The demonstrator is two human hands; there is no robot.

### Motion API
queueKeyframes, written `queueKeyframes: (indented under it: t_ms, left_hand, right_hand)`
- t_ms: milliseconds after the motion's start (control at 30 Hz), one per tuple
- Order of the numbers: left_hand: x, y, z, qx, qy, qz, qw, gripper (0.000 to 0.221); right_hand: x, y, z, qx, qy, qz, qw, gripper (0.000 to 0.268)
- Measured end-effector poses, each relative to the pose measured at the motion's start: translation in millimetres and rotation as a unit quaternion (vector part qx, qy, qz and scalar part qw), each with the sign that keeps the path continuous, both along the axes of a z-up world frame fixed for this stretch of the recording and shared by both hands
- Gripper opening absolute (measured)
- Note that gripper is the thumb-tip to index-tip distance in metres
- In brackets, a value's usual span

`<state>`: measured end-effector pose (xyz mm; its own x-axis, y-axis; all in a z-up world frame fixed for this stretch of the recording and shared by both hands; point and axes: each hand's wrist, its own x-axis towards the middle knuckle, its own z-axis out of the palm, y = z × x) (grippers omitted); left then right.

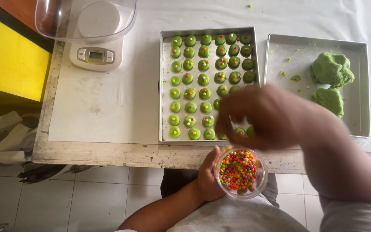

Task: Placing colorful sprinkles on top of small green dough balls arranged on a baking tray.

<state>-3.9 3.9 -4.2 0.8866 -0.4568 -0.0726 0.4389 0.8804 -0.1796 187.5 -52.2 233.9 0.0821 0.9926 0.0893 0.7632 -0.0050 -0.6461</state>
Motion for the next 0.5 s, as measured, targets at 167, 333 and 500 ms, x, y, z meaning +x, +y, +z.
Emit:
queueKeyframes:
  t_ms: [167,333,500]
  left_hand:
    - [9.1,-4.1,15.2,0.073,-0.017,0.062,0.995,0.082]
    - [8.2,-6.2,5.0,0.113,-0.003,0.050,0.992,0.078]
    - [7.1,-4.8,-0.3,0.146,0.000,0.070,0.987,0.076]
  right_hand:
    - [-59.6,-35.9,-26.6,-0.246,-0.202,0.187,0.929,0.010]
    - [-85.3,-22.2,-76.3,-0.386,-0.319,0.238,0.832,0.014]
    - [-84.1,-17.3,-79.2,-0.383,-0.333,0.242,0.827,0.018]
